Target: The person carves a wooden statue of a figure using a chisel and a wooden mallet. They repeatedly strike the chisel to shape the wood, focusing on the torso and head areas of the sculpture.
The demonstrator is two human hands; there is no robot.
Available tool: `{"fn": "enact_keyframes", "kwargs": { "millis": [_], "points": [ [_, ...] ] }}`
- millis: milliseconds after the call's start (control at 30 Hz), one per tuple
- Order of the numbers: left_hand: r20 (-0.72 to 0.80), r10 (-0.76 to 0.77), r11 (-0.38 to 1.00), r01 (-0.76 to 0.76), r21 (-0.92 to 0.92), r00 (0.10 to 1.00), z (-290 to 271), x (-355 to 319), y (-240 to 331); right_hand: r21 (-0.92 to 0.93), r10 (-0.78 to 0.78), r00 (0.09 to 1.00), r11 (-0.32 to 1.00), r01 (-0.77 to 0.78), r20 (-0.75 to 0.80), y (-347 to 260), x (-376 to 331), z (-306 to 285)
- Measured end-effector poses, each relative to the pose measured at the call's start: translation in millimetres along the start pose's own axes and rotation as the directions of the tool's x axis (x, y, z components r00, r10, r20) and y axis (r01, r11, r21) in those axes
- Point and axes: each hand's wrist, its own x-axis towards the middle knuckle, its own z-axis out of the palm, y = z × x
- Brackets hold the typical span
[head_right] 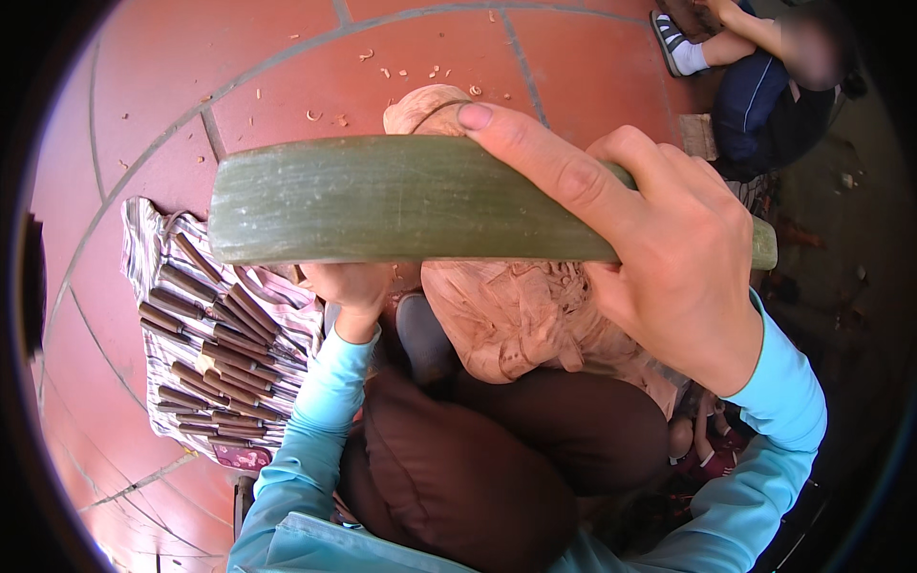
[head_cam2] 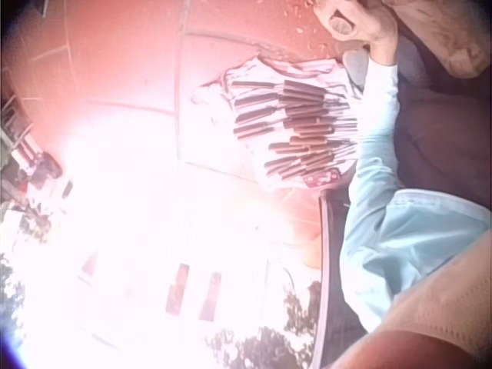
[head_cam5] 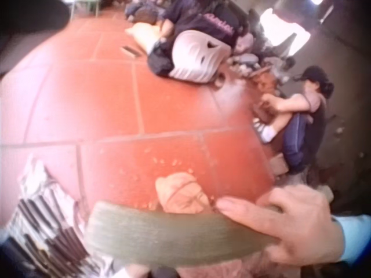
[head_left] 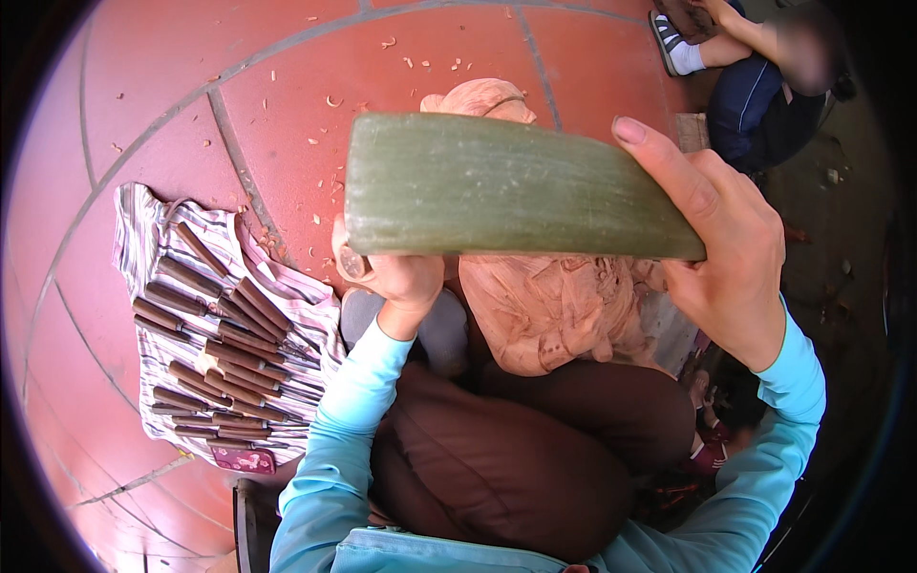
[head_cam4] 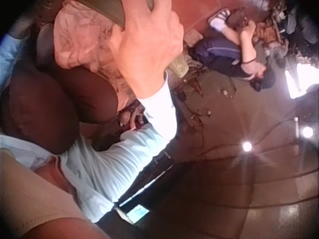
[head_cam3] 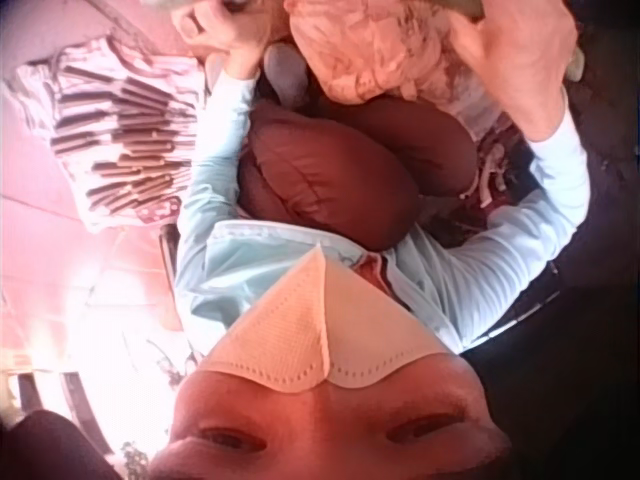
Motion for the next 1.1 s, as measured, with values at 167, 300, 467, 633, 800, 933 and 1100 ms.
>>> {"fn": "enact_keyframes", "kwargs": {
  "millis": [167, 300, 467, 633, 800, 933, 1100],
  "points": [
    [0.580, 0.297, 0.542, -0.634, 0.552, 0.759, -5, -6, 31, 0.033, -0.028, 0.999, 0.999, 0.026, 0.033, -2, 3, -5],
    [0.620, 0.226, 0.580, -0.615, 0.534, 0.752, -13, -16, 36, 0.025, -0.056, 0.997, 0.998, 0.055, 0.060, -4, 5, -10],
    [0.628, 0.157, 0.551, -0.595, 0.585, 0.763, -47, -45, 16, 0.037, -0.077, 0.994, 0.997, 0.074, 0.076, -12, 13, -13],
    [0.614, 0.086, 0.704, -0.484, 0.520, 0.785, -39, -39, 27, 0.054, -0.069, 0.991, 0.997, 0.063, 0.111, -14, 12, -20],
    [0.579, -0.025, 0.844, -0.293, 0.449, 0.815, -29, -28, 31, 0.145, -0.095, 0.992, 0.986, 0.083, 0.082, -18, 16, -19],
    [0.574, -0.149, 0.902, -0.127, 0.412, 0.806, -30, -24, 26, 0.052, -0.237, 0.971, 0.971, 0.235, 0.043, -16, 16, -15],
    [0.565, -0.314, 0.907, 0.065, 0.416, 0.763, -39, -22, 23, -0.342, -0.427, 0.898, 0.863, 0.371, -0.104, -16, 26, 3]
  ]
}}
